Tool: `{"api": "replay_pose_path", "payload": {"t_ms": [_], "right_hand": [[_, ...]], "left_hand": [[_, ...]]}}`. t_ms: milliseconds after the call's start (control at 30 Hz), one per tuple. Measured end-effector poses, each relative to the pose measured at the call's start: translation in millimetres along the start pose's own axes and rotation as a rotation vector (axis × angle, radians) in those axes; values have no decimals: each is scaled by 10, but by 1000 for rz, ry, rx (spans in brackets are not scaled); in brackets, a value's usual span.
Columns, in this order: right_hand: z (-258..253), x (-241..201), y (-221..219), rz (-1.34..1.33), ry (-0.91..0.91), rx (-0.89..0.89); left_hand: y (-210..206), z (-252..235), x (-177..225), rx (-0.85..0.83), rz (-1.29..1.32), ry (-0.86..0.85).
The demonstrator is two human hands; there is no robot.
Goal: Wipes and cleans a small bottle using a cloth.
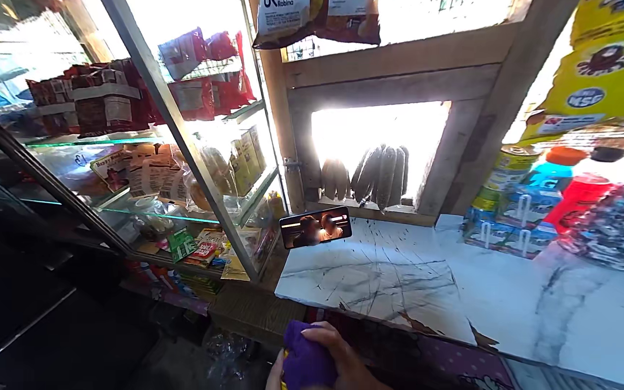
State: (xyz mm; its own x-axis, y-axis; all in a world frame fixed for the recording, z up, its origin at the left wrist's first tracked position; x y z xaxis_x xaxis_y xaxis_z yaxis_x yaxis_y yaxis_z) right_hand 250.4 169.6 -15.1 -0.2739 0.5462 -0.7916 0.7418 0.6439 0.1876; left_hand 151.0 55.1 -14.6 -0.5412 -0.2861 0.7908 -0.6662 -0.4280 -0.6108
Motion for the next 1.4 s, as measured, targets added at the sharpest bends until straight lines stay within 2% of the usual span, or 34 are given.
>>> {"api": "replay_pose_path", "payload": {"t_ms": [133,367,500,633,767,900,1067,1200,1300,1400], "right_hand": [[150,-47,-151,131,42,-85],[94,-9,-70,139,-30,43],[67,-8,12,115,-107,70],[98,47,-1,26,-143,60],[180,66,-133,72,-35,-85],[225,78,-190,95,-31,-106],[98,15,-20,34,-160,25],[71,51,51,-10,-232,41],[119,90,22,-48,-213,0],[176,123,-41,21,-110,-113]], "left_hand": [[43,-39,93,124,19,-54],[-5,77,-36,134,-68,-23],[61,138,-119,-41,-60,-36],[109,180,-149,-79,2,-5],[158,167,-124,72,140,-30],[209,178,-137,160,54,-59],[221,160,-202,23,9,-2],[195,174,-218,-39,-57,111],[230,164,-224,-113,12,28],[238,145,-184,-40,116,-28]]}}
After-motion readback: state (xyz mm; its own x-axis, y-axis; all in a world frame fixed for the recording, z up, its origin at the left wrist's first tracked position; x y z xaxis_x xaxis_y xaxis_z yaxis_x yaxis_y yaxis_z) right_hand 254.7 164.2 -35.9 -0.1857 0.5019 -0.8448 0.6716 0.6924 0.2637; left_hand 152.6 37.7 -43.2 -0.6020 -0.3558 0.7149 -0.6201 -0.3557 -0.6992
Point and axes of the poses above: each hand's wrist, its own z-axis away from the middle knuckle, its own y-axis out of the back of the hand, x = y × z, the point moved 2 cm from there along -z, towards the middle knuckle, and after that the axes turned 12 degrees about -y, right-handed, at the moved point
